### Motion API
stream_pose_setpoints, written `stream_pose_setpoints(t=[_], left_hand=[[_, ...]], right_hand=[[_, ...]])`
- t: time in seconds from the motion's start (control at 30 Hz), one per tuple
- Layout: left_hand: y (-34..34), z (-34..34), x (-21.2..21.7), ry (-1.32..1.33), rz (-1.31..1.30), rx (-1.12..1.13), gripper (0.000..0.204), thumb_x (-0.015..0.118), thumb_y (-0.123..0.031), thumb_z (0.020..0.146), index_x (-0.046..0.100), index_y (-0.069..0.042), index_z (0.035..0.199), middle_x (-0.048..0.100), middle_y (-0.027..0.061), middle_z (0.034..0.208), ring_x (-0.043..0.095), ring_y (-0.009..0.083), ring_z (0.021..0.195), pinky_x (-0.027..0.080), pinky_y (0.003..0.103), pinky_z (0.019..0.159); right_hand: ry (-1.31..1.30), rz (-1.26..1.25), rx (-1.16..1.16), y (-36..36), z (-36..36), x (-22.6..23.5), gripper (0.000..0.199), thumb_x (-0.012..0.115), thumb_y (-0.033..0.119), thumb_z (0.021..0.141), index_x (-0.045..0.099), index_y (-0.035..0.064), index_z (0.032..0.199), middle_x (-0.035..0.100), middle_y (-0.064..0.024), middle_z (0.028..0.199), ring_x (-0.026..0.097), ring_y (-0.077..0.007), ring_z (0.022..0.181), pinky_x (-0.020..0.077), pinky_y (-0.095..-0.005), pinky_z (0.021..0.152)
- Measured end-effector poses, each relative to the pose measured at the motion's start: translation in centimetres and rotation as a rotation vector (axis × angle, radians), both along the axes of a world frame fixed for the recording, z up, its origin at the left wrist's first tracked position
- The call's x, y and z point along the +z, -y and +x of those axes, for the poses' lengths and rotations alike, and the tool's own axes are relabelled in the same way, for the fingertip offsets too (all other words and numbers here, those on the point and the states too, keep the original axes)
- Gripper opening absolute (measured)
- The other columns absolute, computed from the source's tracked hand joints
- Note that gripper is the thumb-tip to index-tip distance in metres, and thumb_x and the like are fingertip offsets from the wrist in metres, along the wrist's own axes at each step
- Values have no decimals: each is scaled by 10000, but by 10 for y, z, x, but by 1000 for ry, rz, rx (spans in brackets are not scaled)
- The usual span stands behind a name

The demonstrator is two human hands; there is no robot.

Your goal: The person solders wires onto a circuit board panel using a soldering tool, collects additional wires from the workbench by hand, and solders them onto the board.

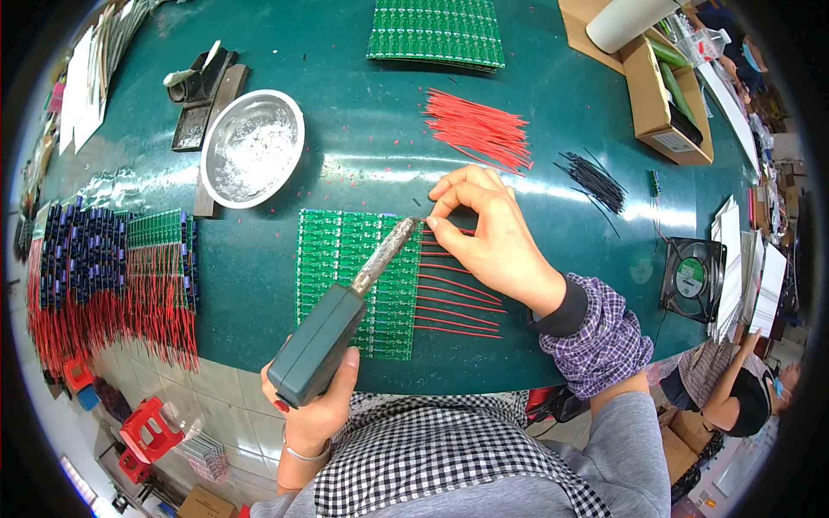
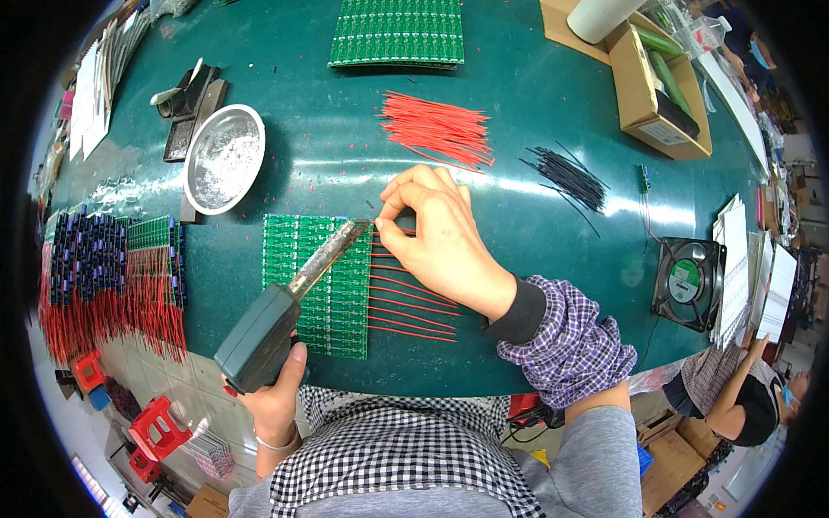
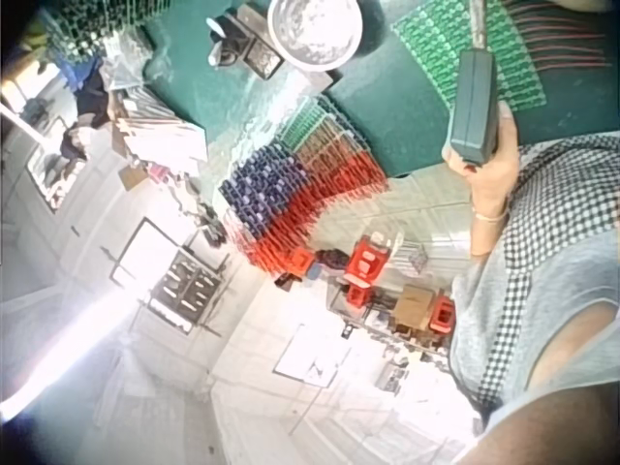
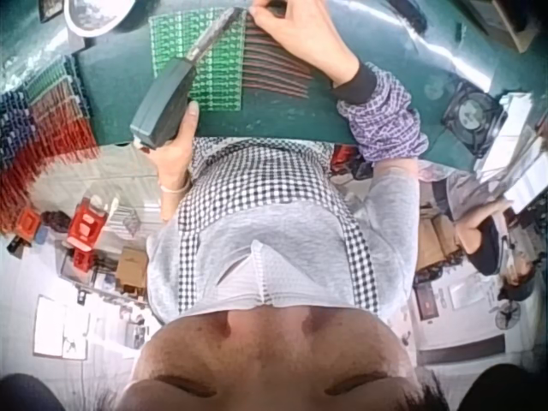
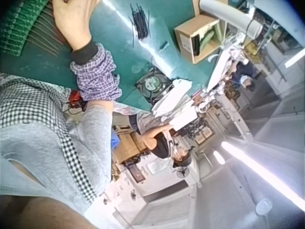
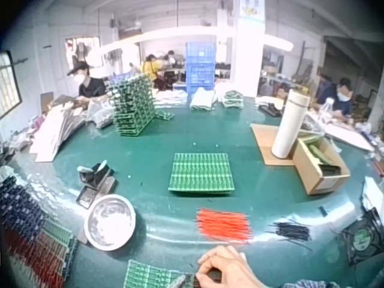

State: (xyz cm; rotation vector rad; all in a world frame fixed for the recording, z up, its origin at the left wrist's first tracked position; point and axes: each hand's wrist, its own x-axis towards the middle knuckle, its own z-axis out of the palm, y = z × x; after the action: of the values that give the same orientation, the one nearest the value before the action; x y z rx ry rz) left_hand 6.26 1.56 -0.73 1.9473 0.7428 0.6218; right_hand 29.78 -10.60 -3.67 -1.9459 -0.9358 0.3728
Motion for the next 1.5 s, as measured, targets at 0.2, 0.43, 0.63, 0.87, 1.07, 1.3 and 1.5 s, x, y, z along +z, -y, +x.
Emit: stream_pose_setpoints(t=[0.2,0.43,0.63,0.87,1.07,1.3,1.5], left_hand=[[-8,-13,5,84,-42,158,354,762,28,769,649,42,1104,689,109,966,620,143,719,491,255,631],[-47,0,31,643,364,263,319,626,65,852,582,133,1161,628,152,895,442,107,582,358,232,557],[-55,13,15,302,-1,448,310,712,48,817,632,89,1112,692,134,988,512,89,559,399,228,508],[-19,-4,17,208,-145,275,454,744,47,771,606,61,1203,677,145,1060,627,156,768,499,265,670],[-4,-5,3,138,-220,133,392,706,90,762,628,74,1146,658,144,964,560,119,604,417,225,486],[-5,-11,-3,95,-160,99,380,718,88,766,633,72,1137,660,144,952,565,124,617,423,236,494],[-1,-8,9,15,-336,163,319,823,-29,751,706,28,1042,720,81,906,668,144,764,527,270,679]], right_hand=[[-1,0,-1,1,0,0,56,681,65,801,637,34,789,628,-71,1023,535,-255,1051,353,-387,982],[-6,-6,0,-1,-2,3,60,682,65,802,638,39,771,628,-72,1023,534,-255,1060,353,-391,987],[9,-25,-3,-1,-1,2,51,682,66,802,637,47,788,623,-66,1039,533,-248,1062,356,-384,959],[3,-23,3,2,1,0,51,682,75,806,638,53,794,623,-49,1045,529,-237,1060,348,-376,926],[-13,-27,6,1,0,3,54,683,74,804,641,46,788,623,-59,1045,527,-243,1071,348,-386,954],[-28,-20,21,1,2,5,50,680,61,794,638,36,784,623,-72,1047,530,-256,1082,339,-400,1020],[-36,-36,25,1,2,5,37,676,52,786,642,43,794,626,-65,1049,530,-249,1085,343,-390,996]])
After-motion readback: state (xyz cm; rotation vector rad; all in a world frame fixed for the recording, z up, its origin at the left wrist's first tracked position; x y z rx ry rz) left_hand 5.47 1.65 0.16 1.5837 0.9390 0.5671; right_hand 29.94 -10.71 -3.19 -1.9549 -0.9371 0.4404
